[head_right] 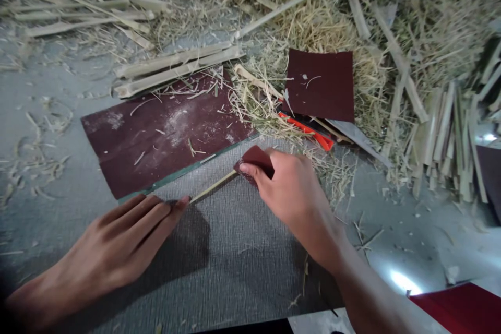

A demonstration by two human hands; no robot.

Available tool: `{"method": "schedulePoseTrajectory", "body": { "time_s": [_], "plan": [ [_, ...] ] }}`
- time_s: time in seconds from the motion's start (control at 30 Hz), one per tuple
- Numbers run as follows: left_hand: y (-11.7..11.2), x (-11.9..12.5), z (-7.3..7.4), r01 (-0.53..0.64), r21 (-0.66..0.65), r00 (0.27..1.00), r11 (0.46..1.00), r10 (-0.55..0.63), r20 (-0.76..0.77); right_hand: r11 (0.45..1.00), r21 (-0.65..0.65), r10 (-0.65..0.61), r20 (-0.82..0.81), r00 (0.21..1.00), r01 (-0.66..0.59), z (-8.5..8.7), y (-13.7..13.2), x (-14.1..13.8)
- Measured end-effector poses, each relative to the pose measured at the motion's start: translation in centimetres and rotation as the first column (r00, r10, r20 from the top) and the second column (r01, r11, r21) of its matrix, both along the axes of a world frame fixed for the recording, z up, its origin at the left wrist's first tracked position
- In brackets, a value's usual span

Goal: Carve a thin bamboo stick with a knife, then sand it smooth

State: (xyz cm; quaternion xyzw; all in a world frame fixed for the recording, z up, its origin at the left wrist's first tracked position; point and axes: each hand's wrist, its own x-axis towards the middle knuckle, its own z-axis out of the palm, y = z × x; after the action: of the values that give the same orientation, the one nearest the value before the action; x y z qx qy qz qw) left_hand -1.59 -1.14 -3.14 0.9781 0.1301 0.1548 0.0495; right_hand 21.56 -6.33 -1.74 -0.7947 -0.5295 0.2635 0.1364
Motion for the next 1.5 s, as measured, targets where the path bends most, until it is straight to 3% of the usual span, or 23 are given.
{"method": "schedulePoseTrajectory", "body": {
  "time_s": [0.13,0.33,0.47,0.6,0.7,0.83,0.93,1.07,1.4,1.5],
  "plan": [
    [0.3,0.1,0.1,0.021,0.054,1.0,0.998,-0.021,-0.002,0.999,0.009,0.036,-0.008,0.999,-0.036,-0.1,-0.1,-0.3],
    [0.2,0.2,0.3,0.043,0.069,0.999,0.997,-0.043,-0.009,0.998,-0.032,-0.048,0.251,0.967,0.057,-0.5,0.0,0.4],
    [-0.1,0.2,0.1,0.056,0.059,0.998,0.997,-0.056,-0.005,0.995,-0.092,0.059,0.173,0.983,-0.044,-0.2,0.0,-0.1],
    [-0.1,0.2,0.1,0.07,0.08,0.997,0.994,-0.069,-0.022,0.996,-0.075,-0.025,0.3,0.953,0.049,-0.3,0.1,0.0],
    [0.0,0.4,0.3,0.062,0.087,0.998,0.994,-0.062,-0.005,0.996,-0.083,0.054,0.24,0.969,-0.035,-0.6,0.1,0.4],
    [0.0,0.4,0.3,0.075,0.082,0.997,0.994,-0.074,-0.019,0.998,-0.055,-0.013,0.293,0.956,0.03,-0.8,0.2,0.6],
    [0.1,0.2,0.1,0.074,0.06,0.997,0.995,-0.073,-0.016,0.995,-0.093,0.05,0.261,0.964,-0.027,-0.6,0.3,0.6],
    [0.2,0.1,-0.1,0.065,0.021,0.998,0.998,-0.065,-0.021,0.998,-0.061,-0.012,0.3,0.954,0.032,-0.4,0.3,0.8],
    [0.5,0.4,0.2,0.072,-0.002,0.997,0.997,-0.072,0.003,0.995,-0.073,0.083,0.229,0.97,-0.067,-0.4,0.0,0.1],
    [0.4,0.3,0.1,0.07,-0.003,0.997,0.998,-0.07,0.011,0.997,-0.065,0.045,0.274,0.961,-0.028,-0.2,-0.1,0.1]
  ]
}}
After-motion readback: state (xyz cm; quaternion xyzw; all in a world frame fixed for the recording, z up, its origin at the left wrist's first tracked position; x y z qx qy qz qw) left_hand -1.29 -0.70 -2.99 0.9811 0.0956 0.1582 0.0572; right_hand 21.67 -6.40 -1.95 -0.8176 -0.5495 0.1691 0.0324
